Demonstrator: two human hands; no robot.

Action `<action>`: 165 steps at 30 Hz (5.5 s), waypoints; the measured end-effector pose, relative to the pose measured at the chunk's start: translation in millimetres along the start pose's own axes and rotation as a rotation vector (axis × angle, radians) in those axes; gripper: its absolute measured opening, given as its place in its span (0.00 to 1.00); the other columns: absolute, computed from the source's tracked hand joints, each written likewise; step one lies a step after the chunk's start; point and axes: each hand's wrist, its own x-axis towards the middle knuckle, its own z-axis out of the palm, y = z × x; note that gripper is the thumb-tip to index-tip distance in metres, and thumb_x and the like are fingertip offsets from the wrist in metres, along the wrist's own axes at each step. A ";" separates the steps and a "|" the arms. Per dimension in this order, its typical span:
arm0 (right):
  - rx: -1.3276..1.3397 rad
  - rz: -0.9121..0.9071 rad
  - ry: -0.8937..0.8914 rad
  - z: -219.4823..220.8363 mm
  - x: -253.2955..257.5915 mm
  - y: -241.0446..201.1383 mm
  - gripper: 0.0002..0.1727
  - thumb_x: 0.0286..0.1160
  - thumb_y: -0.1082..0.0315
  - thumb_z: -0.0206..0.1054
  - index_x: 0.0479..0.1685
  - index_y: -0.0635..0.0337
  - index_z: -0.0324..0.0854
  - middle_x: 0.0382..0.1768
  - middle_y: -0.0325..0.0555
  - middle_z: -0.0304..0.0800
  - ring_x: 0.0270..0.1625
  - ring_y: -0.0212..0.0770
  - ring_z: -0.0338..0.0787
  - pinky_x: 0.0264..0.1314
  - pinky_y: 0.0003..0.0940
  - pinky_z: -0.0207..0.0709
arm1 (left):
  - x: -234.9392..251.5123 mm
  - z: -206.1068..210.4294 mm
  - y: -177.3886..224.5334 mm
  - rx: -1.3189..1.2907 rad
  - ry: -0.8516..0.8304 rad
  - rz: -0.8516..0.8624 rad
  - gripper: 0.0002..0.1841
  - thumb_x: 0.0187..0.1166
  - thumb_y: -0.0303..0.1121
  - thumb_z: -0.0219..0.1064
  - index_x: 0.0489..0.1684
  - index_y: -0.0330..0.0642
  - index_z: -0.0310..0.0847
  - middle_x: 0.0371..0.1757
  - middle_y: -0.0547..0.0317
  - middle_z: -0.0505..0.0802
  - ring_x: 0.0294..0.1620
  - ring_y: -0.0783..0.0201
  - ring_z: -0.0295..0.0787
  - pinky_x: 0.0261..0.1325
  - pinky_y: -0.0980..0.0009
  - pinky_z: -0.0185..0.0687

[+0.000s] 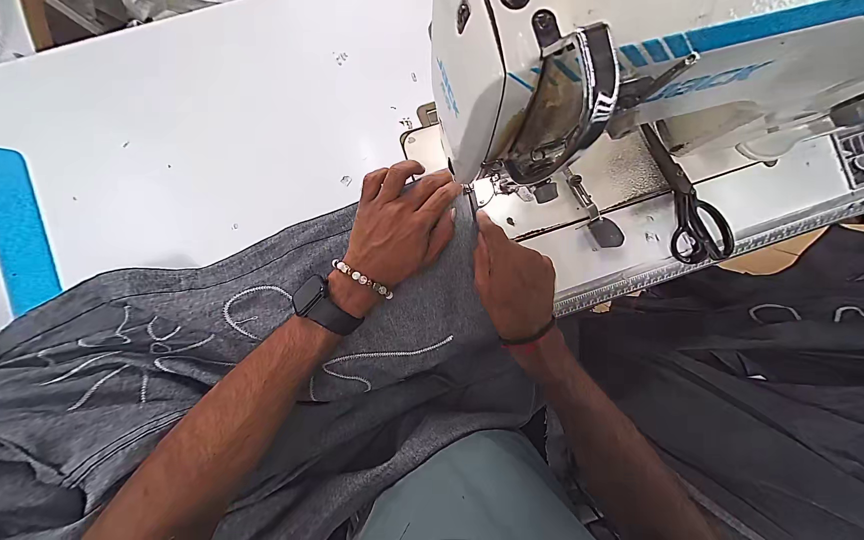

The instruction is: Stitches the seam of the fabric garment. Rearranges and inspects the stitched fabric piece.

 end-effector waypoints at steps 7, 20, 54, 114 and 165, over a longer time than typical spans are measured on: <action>0.324 0.028 -0.194 -25.1 12.1 15.7 0.20 0.88 0.63 0.59 0.75 0.53 0.84 0.25 0.47 0.89 0.19 0.46 0.83 0.18 0.46 0.76 | -5.2 -5.9 24.9 -0.038 -0.028 -0.039 0.19 0.87 0.34 0.54 0.70 0.43 0.83 0.79 0.54 0.83 0.85 0.47 0.69 0.85 0.46 0.58; 0.218 -0.150 -0.054 -37.7 22.5 74.6 0.15 0.75 0.70 0.68 0.56 0.47 0.94 0.47 0.51 0.86 0.49 0.49 0.87 0.46 0.46 0.82 | -8.0 3.1 -0.5 -0.211 -0.013 0.089 0.21 0.87 0.39 0.53 0.73 0.53 0.85 0.81 0.64 0.83 0.87 0.54 0.69 0.88 0.53 0.60; 0.502 0.330 -0.073 -23.6 -5.1 -13.8 0.37 0.76 0.54 0.70 0.84 0.61 0.66 0.51 0.51 0.86 0.34 0.43 0.89 0.33 0.45 0.87 | -15.3 2.6 18.0 -0.104 -0.032 0.041 0.22 0.89 0.47 0.53 0.75 0.57 0.84 0.81 0.62 0.82 0.85 0.54 0.70 0.87 0.51 0.58; 0.040 -0.411 -0.654 -26.2 -128.7 25.6 0.09 0.65 0.76 0.70 0.40 0.57 0.91 0.46 0.54 0.91 0.35 0.51 0.93 0.29 0.45 0.88 | -6.3 -5.6 27.5 -0.027 -0.009 -0.068 0.20 0.89 0.43 0.56 0.74 0.58 0.84 0.75 0.64 0.87 0.77 0.56 0.80 0.74 0.51 0.69; 0.258 0.159 -0.141 -28.1 6.5 25.5 0.10 0.79 0.52 0.70 0.46 0.42 0.94 0.33 0.33 0.91 0.27 0.36 0.85 0.27 0.42 0.77 | -21.2 -1.6 28.1 -0.110 -0.014 0.053 0.20 0.87 0.42 0.55 0.72 0.57 0.86 0.76 0.59 0.85 0.78 0.52 0.76 0.79 0.51 0.65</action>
